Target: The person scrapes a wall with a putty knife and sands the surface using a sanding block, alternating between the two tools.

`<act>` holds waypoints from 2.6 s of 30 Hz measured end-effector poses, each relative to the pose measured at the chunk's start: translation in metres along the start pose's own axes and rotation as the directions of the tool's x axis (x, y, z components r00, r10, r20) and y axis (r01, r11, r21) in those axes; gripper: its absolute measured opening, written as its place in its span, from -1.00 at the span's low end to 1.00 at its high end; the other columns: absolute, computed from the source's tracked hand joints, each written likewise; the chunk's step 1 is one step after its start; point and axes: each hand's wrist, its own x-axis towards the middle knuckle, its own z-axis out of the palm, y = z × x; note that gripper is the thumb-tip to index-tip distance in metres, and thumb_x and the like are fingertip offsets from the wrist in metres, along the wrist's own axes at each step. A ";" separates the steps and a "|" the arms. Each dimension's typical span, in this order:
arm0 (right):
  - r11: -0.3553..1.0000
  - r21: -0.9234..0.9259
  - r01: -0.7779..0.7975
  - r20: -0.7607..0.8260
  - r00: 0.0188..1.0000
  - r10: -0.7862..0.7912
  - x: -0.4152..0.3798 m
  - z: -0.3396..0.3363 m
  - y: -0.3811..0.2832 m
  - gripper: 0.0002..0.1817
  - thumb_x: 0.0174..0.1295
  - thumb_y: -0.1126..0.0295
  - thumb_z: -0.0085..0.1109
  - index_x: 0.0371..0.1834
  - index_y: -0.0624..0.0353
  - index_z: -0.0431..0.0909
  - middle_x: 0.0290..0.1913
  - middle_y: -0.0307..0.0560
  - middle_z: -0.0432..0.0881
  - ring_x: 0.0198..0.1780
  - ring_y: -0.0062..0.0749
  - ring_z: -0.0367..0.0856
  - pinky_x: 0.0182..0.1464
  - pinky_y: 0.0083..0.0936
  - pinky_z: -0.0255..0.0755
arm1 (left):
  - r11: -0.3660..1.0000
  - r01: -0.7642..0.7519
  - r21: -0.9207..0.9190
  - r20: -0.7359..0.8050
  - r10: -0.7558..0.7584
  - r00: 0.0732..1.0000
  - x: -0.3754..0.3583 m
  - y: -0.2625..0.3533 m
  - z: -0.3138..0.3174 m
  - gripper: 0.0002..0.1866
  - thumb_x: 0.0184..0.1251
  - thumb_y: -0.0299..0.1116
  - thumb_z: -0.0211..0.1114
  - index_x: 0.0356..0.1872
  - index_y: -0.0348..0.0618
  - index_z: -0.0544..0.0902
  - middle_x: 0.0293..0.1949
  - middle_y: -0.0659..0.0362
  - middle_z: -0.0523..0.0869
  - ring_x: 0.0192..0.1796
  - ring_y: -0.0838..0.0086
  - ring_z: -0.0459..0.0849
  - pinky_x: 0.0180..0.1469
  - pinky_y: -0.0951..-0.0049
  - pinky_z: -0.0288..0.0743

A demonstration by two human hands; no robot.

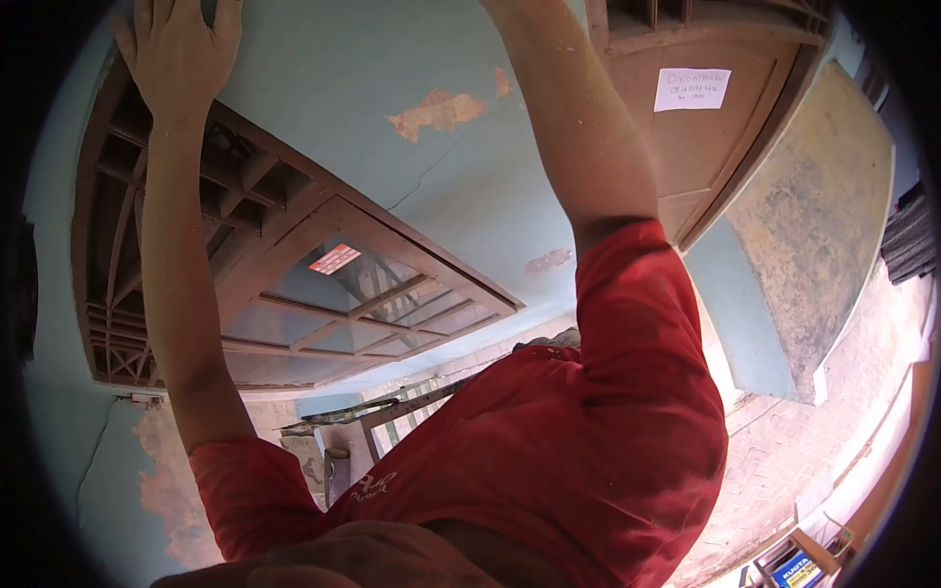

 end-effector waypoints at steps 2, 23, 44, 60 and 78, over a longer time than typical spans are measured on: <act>0.851 0.494 -0.178 0.254 0.966 0.055 -0.033 -0.025 0.007 -0.79 0.60 0.18 0.09 -0.09 0.06 0.59 -0.34 -0.18 0.62 -0.39 -0.53 0.59 -0.40 -0.55 0.54 | 0.996 -0.028 -0.090 -0.040 0.025 0.999 0.004 0.006 -0.011 -0.34 0.50 -0.07 0.25 0.57 0.02 0.40 0.62 0.08 0.30 0.65 0.07 0.19 0.67 -0.10 -0.05; 0.569 0.024 -0.822 -0.265 0.544 0.796 -0.241 -0.016 0.042 -0.53 0.66 0.01 -0.02 -0.28 0.17 0.57 -0.64 -0.28 0.52 -0.65 -0.66 0.39 -0.57 -0.67 0.30 | 0.853 -0.255 -0.455 0.100 0.333 0.938 -0.007 0.080 -0.026 -0.28 0.13 0.08 0.48 0.38 0.21 0.61 0.58 0.24 0.36 0.64 0.24 0.22 0.70 -0.15 -0.01; 0.607 -0.064 -0.792 -0.238 0.603 0.762 -0.207 -0.009 0.038 -0.54 0.63 0.02 0.04 -0.29 0.19 0.59 -0.66 -0.28 0.49 -0.71 -0.67 0.37 -0.63 -0.67 0.27 | 0.835 -0.257 -0.486 0.082 0.337 0.938 -0.008 0.074 -0.026 -0.34 0.18 0.07 0.48 0.33 0.15 0.64 0.55 0.22 0.41 0.61 0.26 0.28 0.68 -0.11 0.06; 0.574 0.104 -0.812 -0.177 0.553 0.814 -0.209 -0.008 0.032 -0.58 0.65 0.06 0.02 -0.29 0.14 0.56 -0.63 -0.32 0.49 -0.72 -0.70 0.34 -0.67 -0.68 0.26 | 0.841 -0.244 -0.483 0.132 0.346 0.929 -0.007 0.073 -0.030 -0.37 0.17 0.01 0.47 0.31 0.15 0.65 0.51 0.21 0.45 0.59 0.26 0.32 0.66 -0.09 0.12; 0.553 0.061 -0.831 -0.206 0.532 0.822 -0.233 -0.012 0.038 -0.51 0.65 0.04 0.00 -0.37 0.19 0.56 -0.64 -0.30 0.49 -0.70 -0.68 0.37 -0.65 -0.62 0.27 | 0.839 -0.242 -0.488 0.139 0.348 0.927 -0.012 0.072 -0.030 -0.38 0.20 0.00 0.45 0.32 0.11 0.65 0.54 0.19 0.43 0.60 0.23 0.30 0.66 -0.11 0.11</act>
